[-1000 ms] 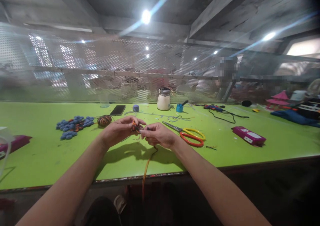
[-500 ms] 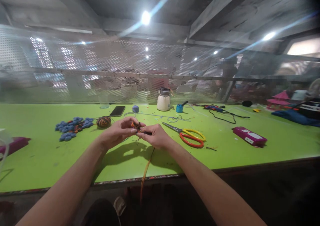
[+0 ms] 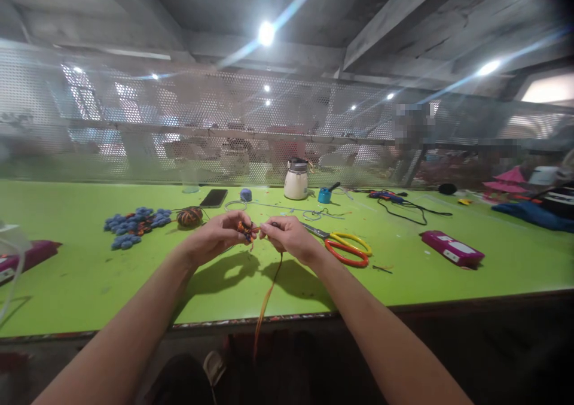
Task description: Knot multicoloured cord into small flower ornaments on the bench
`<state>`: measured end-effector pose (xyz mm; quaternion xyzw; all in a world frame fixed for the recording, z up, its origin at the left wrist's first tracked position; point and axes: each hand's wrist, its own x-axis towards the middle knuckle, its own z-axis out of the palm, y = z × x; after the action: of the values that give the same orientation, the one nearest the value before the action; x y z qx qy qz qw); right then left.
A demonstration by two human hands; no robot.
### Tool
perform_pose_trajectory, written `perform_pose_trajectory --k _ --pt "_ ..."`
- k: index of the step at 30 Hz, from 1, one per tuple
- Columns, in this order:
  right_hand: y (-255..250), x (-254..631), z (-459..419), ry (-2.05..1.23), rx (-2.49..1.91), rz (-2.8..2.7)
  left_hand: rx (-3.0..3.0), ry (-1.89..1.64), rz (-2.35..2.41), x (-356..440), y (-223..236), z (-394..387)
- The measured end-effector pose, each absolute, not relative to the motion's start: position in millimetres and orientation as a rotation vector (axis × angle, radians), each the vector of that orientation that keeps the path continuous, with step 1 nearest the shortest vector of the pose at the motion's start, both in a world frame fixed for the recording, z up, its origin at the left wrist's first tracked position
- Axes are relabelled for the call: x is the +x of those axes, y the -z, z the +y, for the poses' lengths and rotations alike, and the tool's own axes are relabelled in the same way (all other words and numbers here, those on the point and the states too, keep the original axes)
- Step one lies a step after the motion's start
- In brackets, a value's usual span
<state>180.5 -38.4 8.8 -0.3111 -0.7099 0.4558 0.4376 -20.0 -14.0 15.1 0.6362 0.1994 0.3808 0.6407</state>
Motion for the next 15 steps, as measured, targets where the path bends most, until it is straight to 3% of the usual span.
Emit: perform_pose_trajectory --k 15 --pt "-4 181 -32 -1.052 -0.89 -1.762 1.545 -0.888 0.635 -9 -15 -17"
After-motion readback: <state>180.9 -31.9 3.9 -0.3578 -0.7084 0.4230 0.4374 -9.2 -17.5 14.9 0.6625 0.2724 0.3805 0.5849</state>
